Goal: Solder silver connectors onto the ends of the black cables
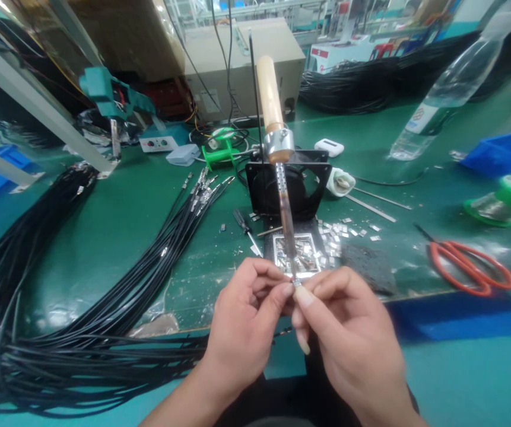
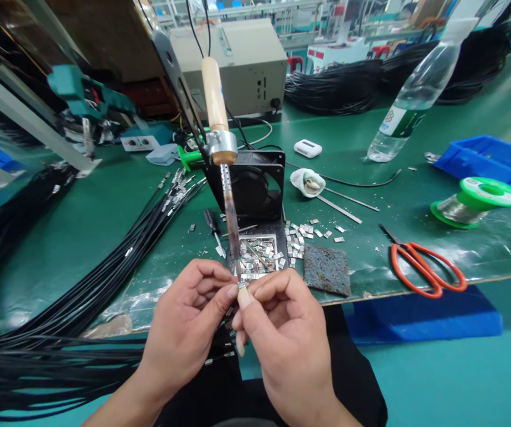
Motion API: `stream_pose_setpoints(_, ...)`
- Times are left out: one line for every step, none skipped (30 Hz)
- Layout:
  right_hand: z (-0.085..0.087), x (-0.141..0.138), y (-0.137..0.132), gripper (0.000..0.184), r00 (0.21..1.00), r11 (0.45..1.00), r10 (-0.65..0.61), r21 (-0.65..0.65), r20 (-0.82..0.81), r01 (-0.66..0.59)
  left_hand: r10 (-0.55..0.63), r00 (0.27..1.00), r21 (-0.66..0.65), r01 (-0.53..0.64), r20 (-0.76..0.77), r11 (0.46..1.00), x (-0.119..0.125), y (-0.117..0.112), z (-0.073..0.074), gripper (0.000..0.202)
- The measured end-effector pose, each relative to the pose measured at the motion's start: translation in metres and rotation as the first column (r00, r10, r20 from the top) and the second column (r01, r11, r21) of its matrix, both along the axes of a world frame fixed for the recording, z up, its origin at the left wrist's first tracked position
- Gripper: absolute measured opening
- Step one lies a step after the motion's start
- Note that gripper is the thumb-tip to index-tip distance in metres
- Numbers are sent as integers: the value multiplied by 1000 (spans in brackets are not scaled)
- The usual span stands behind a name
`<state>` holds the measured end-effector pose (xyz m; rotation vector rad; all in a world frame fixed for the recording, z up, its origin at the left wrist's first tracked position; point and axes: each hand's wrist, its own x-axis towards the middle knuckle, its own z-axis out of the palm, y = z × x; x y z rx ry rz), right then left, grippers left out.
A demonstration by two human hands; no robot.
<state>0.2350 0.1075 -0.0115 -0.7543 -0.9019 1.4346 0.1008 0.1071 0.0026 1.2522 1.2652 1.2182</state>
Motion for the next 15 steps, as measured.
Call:
stream_pose_setpoints(0,0,0,24,1000,1000,-2,11,-2,2,1,1000,-1,-1,-1,1000,0,0,0,8)
stream_pose_setpoints(-1,0,1,24,1000,1000,-4,19,-3,4,2,1000,-3,-2,-1,1000,0,0,0,8)
stream_pose_setpoints(-1,0,1,24,1000,1000,-4,20,-1,4,1,1000,-5,-1,1,1000,0,-1,0,9)
stream_pose_setpoints(-1,-1,1,24,1000,1000,-4,19,2,3,-3,1000,-1,3,6,1000,0,-1,0,9)
stream_pose_setpoints(-1,-1,1,24,1000,1000,-2,17,6,2,-3,1000,-1,3,6,1000,-1,-1,0,9)
stream_pose_setpoints(-1,-1,1,23,1000,1000,-2,16,8,2,-4,1000,2,4,6,1000,-1,-2,-1,9)
stream_pose_setpoints(-1,-1,1,23,1000,1000,0,17,8,0,-5,1000,5,5,7,1000,-1,-2,-1,9)
stream_pose_setpoints(-1,-1,1,23,1000,1000,1,18,8,-2,-5,1000,7,5,7,1000,-1,-1,-1,8)
stream_pose_setpoints(-1,-1,0,24,1000,1000,1,19,6,-1,-7,1000,9,7,7,1000,-1,-1,-1,8)
stream_pose_setpoints(-1,-1,0,24,1000,1000,0,20,4,0,-7,1000,7,7,6,1000,-1,-1,-2,8)
stream_pose_setpoints(-1,-1,-1,25,1000,1000,-1,19,1,1,-7,1000,7,7,6,1000,-1,0,-2,8)
stream_pose_setpoints(-1,-1,-1,25,1000,1000,-1,19,-1,1,-8,1000,9,8,6,1000,-1,0,-2,8)
stream_pose_setpoints(-1,-1,-2,24,1000,1000,-3,17,-2,3,-9,1000,9,9,5,1000,-1,0,-2,8)
stream_pose_setpoints(-1,-1,-2,24,1000,1000,-3,18,-2,3,-9,1000,8,9,6,1000,-1,-1,-2,8)
stream_pose_setpoints(-1,0,-2,24,1000,1000,-2,18,2,2,-11,1000,9,11,7,1000,-1,-1,-2,8)
